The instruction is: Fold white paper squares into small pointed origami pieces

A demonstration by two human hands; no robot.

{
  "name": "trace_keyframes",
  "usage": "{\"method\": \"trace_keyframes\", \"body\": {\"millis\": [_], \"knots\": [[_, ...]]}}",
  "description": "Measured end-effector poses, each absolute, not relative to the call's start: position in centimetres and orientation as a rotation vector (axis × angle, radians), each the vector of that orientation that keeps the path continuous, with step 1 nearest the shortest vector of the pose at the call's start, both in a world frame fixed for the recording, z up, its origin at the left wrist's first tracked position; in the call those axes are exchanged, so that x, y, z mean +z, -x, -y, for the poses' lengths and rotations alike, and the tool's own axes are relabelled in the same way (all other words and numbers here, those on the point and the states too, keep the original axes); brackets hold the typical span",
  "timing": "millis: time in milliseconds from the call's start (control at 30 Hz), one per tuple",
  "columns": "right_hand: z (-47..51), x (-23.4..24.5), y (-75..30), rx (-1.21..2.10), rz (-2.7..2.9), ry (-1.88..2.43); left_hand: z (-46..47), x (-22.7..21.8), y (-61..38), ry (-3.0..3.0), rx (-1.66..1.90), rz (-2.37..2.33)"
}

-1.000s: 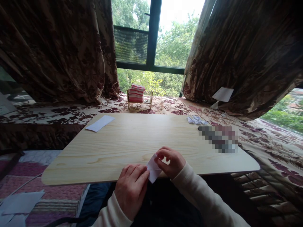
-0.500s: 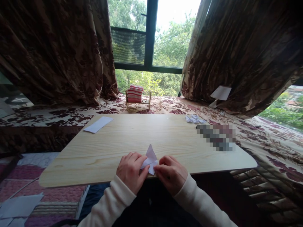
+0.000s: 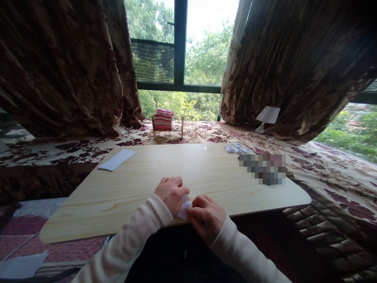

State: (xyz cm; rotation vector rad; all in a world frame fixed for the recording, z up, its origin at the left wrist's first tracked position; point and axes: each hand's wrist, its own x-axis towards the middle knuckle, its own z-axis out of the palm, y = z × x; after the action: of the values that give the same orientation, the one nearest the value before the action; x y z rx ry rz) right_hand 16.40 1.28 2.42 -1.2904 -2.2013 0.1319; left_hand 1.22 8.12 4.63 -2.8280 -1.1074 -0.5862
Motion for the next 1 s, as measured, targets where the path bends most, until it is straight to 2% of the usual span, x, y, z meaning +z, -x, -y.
{"method": "trace_keyframes", "body": {"millis": [433, 567, 667, 800, 1000], "knots": [[-1.3, 2.5, -16.3, 0.119, 2.185, 1.26, -7.8, 3.5, 0.1, 2.734, -0.909, 1.355], [-1.4, 2.5, -16.2, 0.097, 2.186, 1.26, -7.7, 2.5, 1.6, 2.529, -1.011, 1.486], [-1.4, 2.5, -16.0, 0.074, 2.195, 1.286, -6.7, 2.4, 2.0, 2.361, -1.002, 1.33], [-1.2, 2.5, -15.6, 0.037, 2.218, 1.332, -4.5, 2.5, 1.6, 2.484, -1.009, 1.069], [-1.3, 2.3, -15.7, 0.091, 2.211, 1.32, -2.9, 1.8, 1.4, 2.556, -0.984, 1.188]]}}
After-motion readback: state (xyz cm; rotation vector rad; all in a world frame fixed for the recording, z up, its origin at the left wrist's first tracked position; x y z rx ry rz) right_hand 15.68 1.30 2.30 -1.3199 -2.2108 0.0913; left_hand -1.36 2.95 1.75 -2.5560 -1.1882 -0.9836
